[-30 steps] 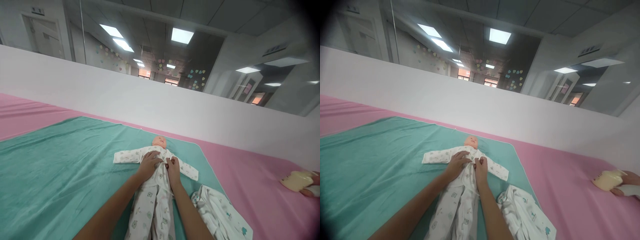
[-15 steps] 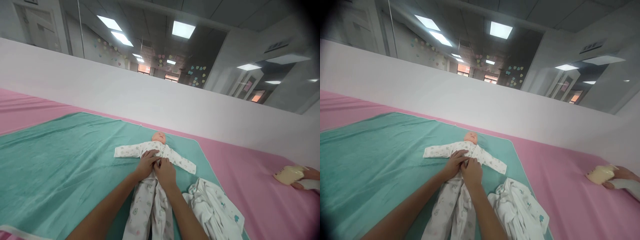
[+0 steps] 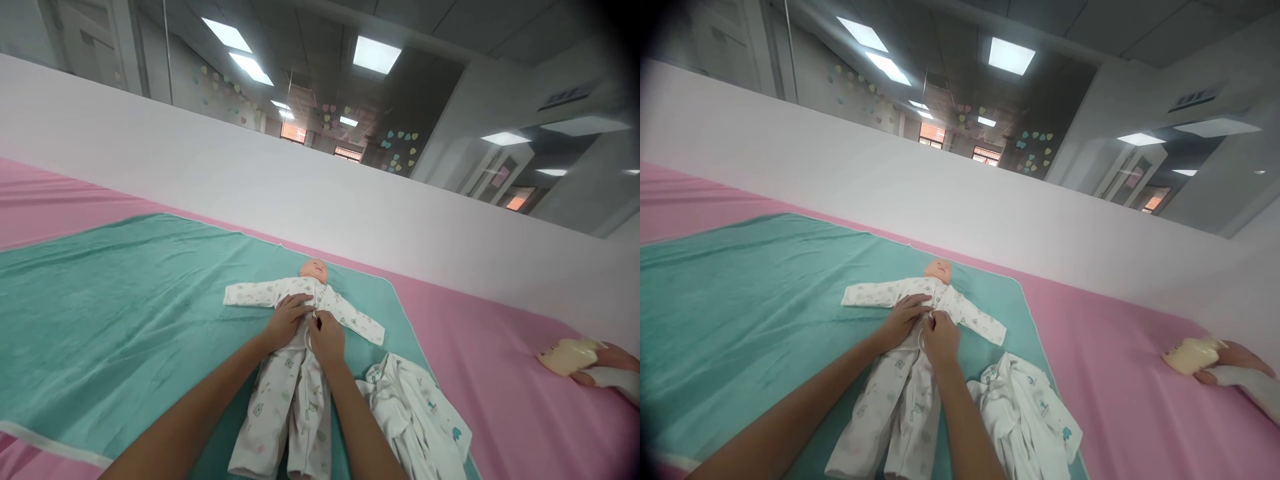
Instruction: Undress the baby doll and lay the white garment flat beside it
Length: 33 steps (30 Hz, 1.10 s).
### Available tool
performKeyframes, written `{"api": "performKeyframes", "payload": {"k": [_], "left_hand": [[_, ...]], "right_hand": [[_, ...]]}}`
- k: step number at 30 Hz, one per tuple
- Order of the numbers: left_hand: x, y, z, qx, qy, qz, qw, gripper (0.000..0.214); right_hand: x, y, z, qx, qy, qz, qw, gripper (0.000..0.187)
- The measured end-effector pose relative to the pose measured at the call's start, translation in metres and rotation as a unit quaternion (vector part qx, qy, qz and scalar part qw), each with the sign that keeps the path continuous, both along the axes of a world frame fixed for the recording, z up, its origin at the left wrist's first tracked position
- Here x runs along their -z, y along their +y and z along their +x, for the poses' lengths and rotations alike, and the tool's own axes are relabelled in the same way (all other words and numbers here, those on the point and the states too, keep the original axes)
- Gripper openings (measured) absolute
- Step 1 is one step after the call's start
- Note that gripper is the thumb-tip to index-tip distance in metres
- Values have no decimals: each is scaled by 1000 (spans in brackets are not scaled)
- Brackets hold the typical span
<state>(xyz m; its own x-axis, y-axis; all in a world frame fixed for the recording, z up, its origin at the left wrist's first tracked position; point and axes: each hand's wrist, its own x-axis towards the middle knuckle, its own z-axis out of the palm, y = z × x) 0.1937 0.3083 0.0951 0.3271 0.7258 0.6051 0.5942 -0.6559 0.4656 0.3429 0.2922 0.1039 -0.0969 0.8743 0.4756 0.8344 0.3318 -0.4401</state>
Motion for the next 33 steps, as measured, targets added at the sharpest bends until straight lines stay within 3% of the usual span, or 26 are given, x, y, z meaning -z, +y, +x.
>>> {"api": "performKeyframes", "payload": {"k": [4,13,25,33], "left_hand": [[0,0,0,-1,-7,-2,1000,39],[1,0,0,0,-5,-8,1000,36],[0,1,0,2,-21,-21,1000,30],[-2,1,0,7,-25,-24,999,31]], "right_hand": [[-1,-2,6,-67,45,14,997,18],[-2,-5,10,-127,104,2,986,17],[3,4,10,-77,147,-1,986,17],[6,6,12,-79,180,-5,980,19]]}}
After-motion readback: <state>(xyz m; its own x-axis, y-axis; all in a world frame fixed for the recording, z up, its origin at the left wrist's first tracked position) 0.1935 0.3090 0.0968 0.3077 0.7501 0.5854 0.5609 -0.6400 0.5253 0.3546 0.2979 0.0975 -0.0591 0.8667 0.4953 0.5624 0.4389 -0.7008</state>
